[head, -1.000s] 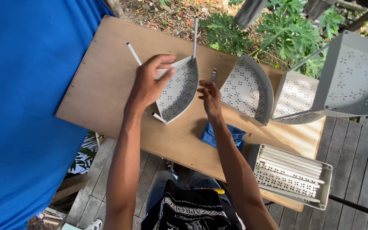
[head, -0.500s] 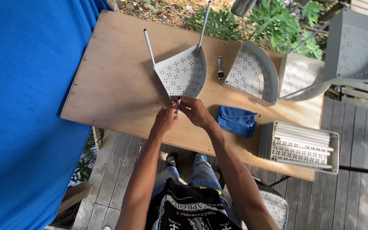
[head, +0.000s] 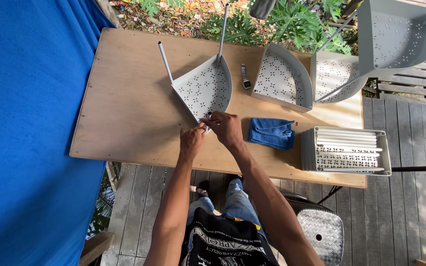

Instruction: The person takes apart a white perforated metal corner shelf unit on a wooden table, separating shelves, brackets and screws, and wipes each part with a blue cloth as it is removed. The parts are laid out on the table as the disassembly progresses.

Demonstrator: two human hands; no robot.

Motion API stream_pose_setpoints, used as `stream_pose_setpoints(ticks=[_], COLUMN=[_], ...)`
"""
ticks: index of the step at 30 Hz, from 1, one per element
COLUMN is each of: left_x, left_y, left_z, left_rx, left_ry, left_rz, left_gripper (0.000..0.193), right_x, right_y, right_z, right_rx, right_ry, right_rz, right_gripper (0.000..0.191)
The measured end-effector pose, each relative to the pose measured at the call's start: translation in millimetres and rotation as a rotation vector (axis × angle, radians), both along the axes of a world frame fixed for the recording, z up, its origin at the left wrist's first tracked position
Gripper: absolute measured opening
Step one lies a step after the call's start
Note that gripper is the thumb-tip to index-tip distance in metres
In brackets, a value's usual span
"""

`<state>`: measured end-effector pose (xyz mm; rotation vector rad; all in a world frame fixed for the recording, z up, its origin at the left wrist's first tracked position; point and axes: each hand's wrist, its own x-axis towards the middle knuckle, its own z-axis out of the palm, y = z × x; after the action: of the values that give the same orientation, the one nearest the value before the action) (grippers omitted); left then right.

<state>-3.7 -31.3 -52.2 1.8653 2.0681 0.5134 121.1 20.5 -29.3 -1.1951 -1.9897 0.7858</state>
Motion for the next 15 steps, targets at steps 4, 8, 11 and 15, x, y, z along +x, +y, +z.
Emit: stream_pose_setpoints(ticks=[4, 8, 11, 15], left_x=[-2, -2, -1, -1], left_y=[-2, 0, -1, -1], left_z=[-6, -9, -14, -24], left_rx=[0.19, 0.175, 0.094, 0.366], left_ry=[-0.017, -0.071, -0.035, -0.039], left_rz=[-0.023, -0.021, -0.001, 0.006], left_gripper=[0.015, 0.013, 0.011, 0.018], right_x=[-2, -5, -1, 14], right_y=[-7, -2, 9, 20], right_z=[-4, 1, 8, 17], right_rx=[0.088, -0.016, -0.098, 0.016], right_ry=[0.054, -0.013, -0.056, 0.158], right_rz=[-0.015, 0.01, 0.119, 0.212], right_gripper=[0.029, 0.021, 0.021, 0.025])
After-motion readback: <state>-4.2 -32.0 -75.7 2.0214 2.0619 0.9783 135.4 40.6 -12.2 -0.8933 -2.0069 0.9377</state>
